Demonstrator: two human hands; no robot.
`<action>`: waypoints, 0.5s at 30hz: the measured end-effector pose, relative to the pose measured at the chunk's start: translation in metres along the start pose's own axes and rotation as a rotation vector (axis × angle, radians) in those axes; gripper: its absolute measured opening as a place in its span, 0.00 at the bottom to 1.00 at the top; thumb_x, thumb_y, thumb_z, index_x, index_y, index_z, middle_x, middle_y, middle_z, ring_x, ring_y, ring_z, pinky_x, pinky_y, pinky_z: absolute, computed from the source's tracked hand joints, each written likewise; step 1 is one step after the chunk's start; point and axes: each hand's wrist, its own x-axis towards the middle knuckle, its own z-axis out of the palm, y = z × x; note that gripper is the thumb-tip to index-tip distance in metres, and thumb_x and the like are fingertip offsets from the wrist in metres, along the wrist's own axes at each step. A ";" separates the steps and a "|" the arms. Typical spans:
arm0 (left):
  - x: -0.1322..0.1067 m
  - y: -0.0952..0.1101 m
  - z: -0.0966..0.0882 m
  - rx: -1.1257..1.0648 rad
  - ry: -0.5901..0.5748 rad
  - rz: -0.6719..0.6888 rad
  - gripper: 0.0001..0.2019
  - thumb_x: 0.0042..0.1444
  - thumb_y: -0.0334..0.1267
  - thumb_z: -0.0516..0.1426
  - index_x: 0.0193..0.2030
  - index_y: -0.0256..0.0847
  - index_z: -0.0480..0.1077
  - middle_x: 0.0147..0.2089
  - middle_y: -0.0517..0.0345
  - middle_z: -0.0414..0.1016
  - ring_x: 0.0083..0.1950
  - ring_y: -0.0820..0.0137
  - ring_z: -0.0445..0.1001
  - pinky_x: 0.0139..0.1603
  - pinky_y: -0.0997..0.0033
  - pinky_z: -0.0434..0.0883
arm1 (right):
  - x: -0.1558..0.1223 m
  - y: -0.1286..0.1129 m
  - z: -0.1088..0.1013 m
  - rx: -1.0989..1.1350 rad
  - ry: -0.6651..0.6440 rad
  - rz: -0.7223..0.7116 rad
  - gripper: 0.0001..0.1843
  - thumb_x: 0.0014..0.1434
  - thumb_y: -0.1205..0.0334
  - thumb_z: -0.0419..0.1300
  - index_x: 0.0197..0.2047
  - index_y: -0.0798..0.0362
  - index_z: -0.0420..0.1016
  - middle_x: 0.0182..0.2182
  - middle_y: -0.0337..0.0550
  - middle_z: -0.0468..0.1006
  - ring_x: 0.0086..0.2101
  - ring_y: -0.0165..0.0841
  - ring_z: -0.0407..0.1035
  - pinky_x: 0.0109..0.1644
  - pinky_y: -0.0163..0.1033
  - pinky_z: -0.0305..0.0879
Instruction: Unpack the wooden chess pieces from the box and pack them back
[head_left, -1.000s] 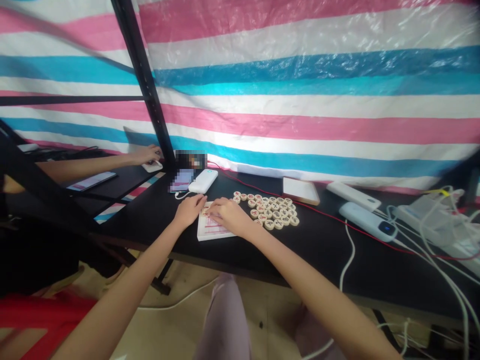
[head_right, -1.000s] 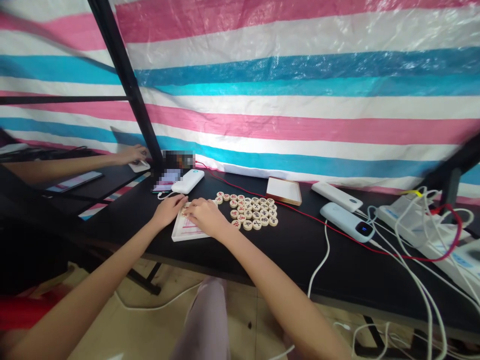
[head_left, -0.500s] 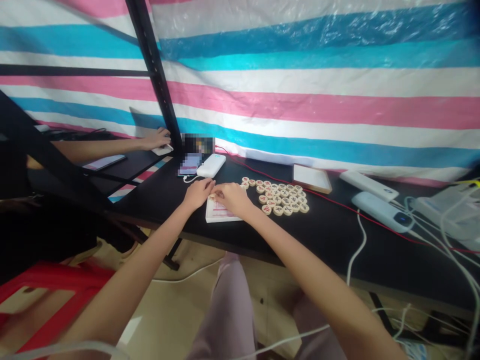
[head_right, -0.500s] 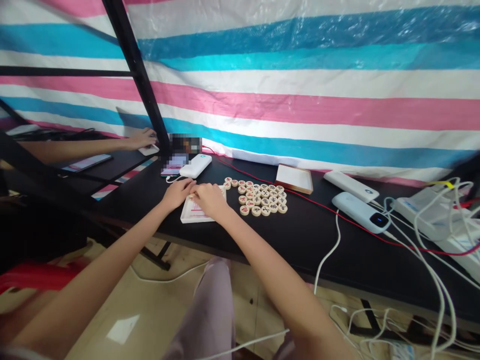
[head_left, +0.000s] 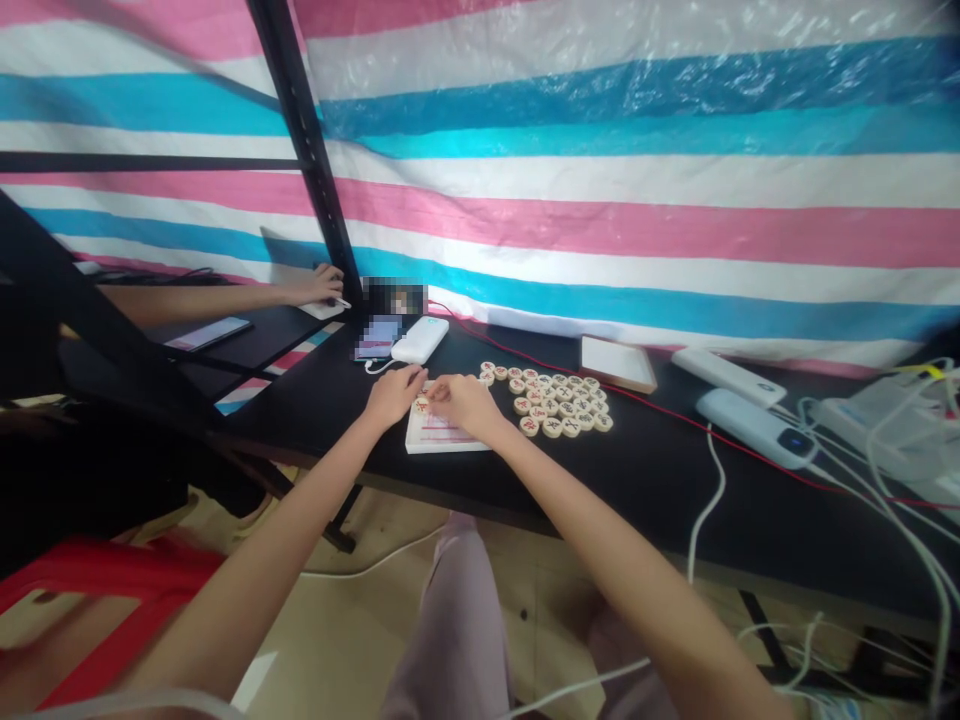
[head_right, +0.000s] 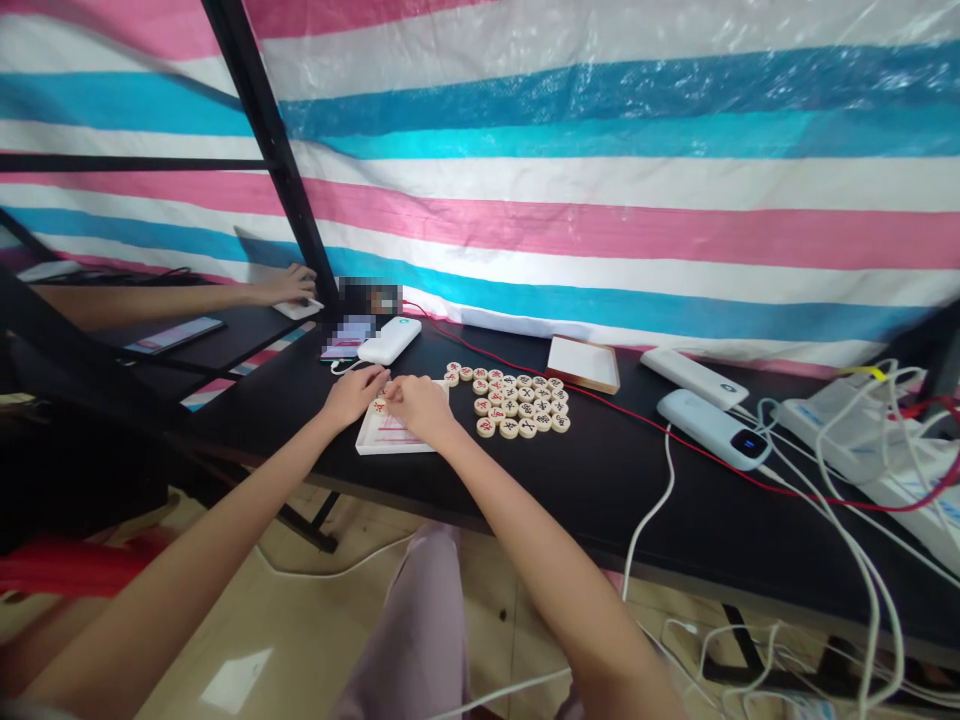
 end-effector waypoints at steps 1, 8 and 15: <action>0.000 0.000 0.000 0.000 -0.002 0.000 0.18 0.62 0.47 0.43 0.35 0.42 0.71 0.34 0.54 0.76 0.38 0.63 0.72 0.31 0.71 0.57 | 0.001 0.001 0.000 0.029 -0.016 0.016 0.06 0.51 0.64 0.61 0.35 0.49 0.77 0.32 0.37 0.80 0.36 0.30 0.73 0.39 0.32 0.63; -0.001 0.003 -0.003 0.006 -0.009 -0.015 0.18 0.62 0.46 0.44 0.34 0.42 0.71 0.33 0.54 0.75 0.38 0.62 0.72 0.30 0.71 0.55 | -0.001 -0.003 -0.002 -0.063 0.030 0.037 0.08 0.53 0.64 0.59 0.37 0.49 0.78 0.32 0.38 0.80 0.36 0.32 0.72 0.37 0.32 0.61; 0.000 0.001 -0.002 -0.015 -0.011 0.001 0.18 0.61 0.48 0.43 0.33 0.42 0.70 0.32 0.55 0.75 0.37 0.63 0.72 0.31 0.71 0.56 | -0.020 -0.003 -0.006 -0.177 -0.040 -0.144 0.13 0.60 0.60 0.53 0.38 0.45 0.80 0.38 0.40 0.80 0.39 0.33 0.71 0.41 0.35 0.60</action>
